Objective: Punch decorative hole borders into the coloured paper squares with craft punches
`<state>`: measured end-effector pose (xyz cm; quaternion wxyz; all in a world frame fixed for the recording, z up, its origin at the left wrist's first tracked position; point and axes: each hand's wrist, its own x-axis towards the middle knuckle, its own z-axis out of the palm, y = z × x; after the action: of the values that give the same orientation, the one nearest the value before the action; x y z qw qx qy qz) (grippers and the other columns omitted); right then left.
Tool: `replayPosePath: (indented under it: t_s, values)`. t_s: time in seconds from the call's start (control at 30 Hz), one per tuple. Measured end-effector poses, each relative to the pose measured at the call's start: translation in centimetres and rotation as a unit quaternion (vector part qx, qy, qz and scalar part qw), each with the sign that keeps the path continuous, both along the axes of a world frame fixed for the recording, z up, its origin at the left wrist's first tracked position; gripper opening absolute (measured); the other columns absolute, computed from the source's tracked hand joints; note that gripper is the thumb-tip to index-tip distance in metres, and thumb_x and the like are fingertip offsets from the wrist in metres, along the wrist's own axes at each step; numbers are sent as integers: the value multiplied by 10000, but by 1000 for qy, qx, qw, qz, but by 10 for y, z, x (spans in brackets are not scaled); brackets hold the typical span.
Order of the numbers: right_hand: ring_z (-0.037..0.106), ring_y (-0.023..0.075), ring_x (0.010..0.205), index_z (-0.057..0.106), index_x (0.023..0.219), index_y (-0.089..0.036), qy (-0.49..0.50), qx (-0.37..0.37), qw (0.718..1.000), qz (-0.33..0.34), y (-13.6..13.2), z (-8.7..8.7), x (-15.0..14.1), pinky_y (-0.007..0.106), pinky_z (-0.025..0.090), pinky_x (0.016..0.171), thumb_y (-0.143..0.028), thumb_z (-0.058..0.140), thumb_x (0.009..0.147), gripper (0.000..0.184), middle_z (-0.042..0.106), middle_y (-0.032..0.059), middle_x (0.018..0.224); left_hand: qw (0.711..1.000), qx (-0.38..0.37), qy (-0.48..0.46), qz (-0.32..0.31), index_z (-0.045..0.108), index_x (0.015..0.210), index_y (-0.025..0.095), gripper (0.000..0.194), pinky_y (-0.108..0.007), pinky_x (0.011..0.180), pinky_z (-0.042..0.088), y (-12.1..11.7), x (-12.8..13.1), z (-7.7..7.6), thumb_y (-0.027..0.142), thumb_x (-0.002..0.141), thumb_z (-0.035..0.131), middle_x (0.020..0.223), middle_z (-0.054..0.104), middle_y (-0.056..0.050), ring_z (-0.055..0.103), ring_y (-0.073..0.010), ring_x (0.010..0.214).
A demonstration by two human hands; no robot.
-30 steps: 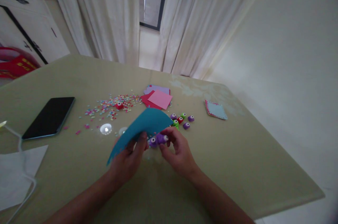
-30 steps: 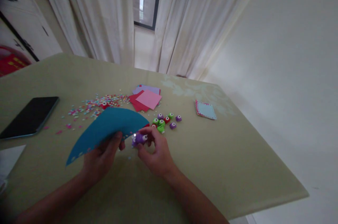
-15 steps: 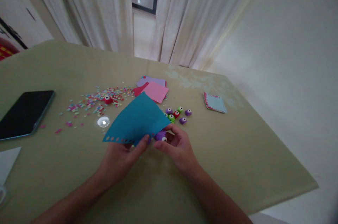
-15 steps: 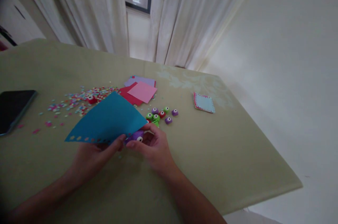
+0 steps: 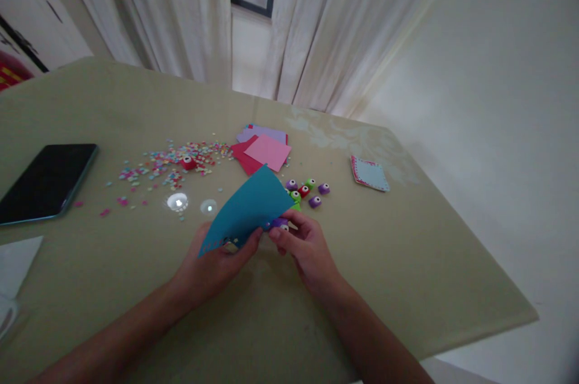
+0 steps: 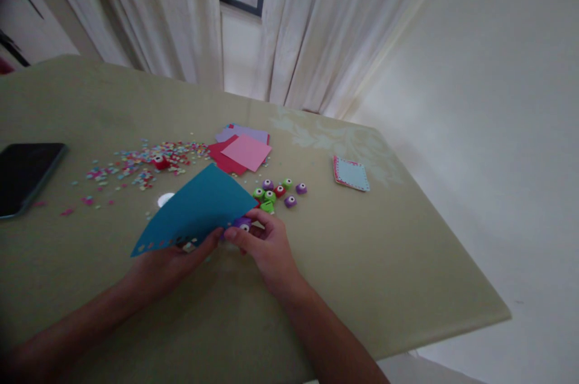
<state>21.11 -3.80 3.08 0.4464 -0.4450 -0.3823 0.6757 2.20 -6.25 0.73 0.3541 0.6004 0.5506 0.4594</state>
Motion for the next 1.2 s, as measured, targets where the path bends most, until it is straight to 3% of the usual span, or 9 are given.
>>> replayPosePath:
  t_s: [0.2,0.43,0.63,0.8,1.2]
  values:
    - [672,148,731,768,869,-207,39,-26,999,19,2,-1,1,261,541,685,-469,990,648,409,744,8,815,1000,14,-7,0,716,784,250,154,-304,571,595,6,5,8,379,868,722,705,796,-11,736,-216,587]
    - [453,81,585,767,867,-202,17,2,1000,5,5,-5,4,221,325,539,-489,989,655,420,650,-34,730,999,7,44,-15,678,685,237,292,-283,512,536,5,2,8,431,903,693,597,721,6,673,-195,531]
    - [501,98,590,753,885,-198,11,-10,1000,18,4,-1,3,224,394,544,-510,976,662,444,642,-29,721,998,-25,36,-38,739,772,215,289,-286,563,556,4,1,12,444,930,664,656,743,-5,708,-209,603]
    - [533,105,557,721,786,-188,-9,-18,999,25,4,0,3,232,421,529,-535,970,665,444,637,-24,646,996,-54,8,-65,732,801,215,283,-285,529,537,6,0,14,468,913,675,663,744,-15,702,-214,611]
    - [442,93,518,645,718,-183,-47,-19,998,43,3,-4,4,251,278,503,-659,912,690,546,555,-36,590,992,-71,-31,-101,742,899,202,223,-326,701,616,11,0,14,414,906,674,767,776,-30,756,-238,764]
